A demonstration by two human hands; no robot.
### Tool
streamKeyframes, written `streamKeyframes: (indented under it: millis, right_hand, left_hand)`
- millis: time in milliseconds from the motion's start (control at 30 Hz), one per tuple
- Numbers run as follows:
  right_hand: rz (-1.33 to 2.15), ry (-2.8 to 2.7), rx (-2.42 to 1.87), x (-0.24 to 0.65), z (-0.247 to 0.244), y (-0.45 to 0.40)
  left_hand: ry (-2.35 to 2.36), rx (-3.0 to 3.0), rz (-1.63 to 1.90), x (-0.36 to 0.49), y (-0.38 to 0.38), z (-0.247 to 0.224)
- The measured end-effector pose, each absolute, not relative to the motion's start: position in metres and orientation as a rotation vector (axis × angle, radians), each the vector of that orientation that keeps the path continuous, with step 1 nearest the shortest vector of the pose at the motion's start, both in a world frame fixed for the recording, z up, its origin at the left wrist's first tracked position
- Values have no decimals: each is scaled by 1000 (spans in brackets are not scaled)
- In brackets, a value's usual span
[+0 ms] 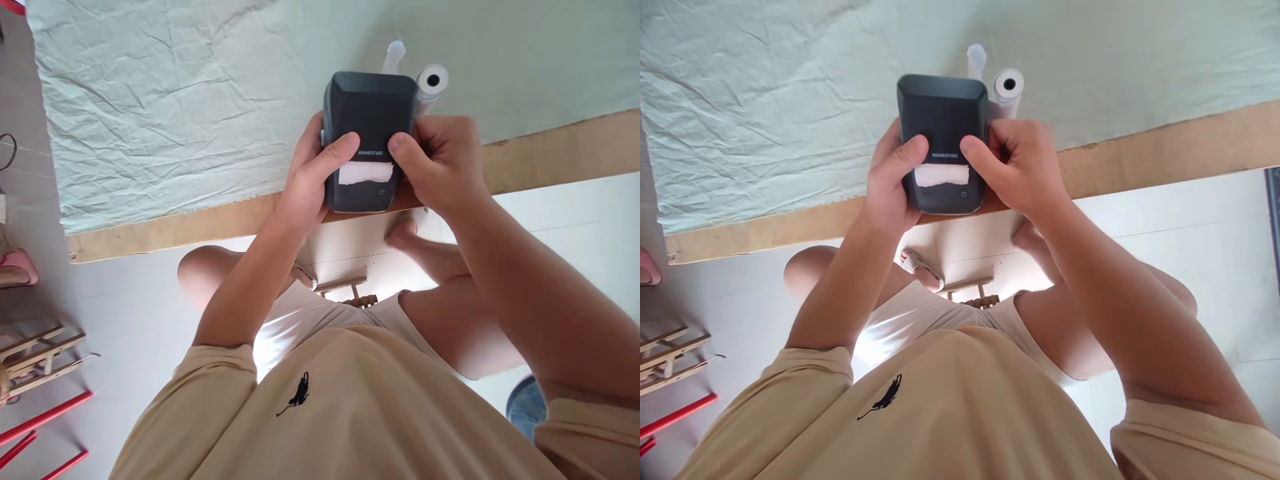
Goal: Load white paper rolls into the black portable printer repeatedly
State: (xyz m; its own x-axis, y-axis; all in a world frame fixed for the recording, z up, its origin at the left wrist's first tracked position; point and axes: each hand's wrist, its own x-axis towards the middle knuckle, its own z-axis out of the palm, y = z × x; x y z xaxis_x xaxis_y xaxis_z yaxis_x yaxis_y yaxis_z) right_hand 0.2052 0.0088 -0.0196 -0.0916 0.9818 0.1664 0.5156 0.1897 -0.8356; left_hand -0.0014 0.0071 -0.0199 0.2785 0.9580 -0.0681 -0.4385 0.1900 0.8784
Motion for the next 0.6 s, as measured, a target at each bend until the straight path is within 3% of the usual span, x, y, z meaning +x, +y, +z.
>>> streamKeyframes:
  millis: [600]
  right_hand:
    - [825, -1752, -1407, 203, -12, 13]
  left_hand:
    - [881, 1012, 1196, 5, 4, -14]
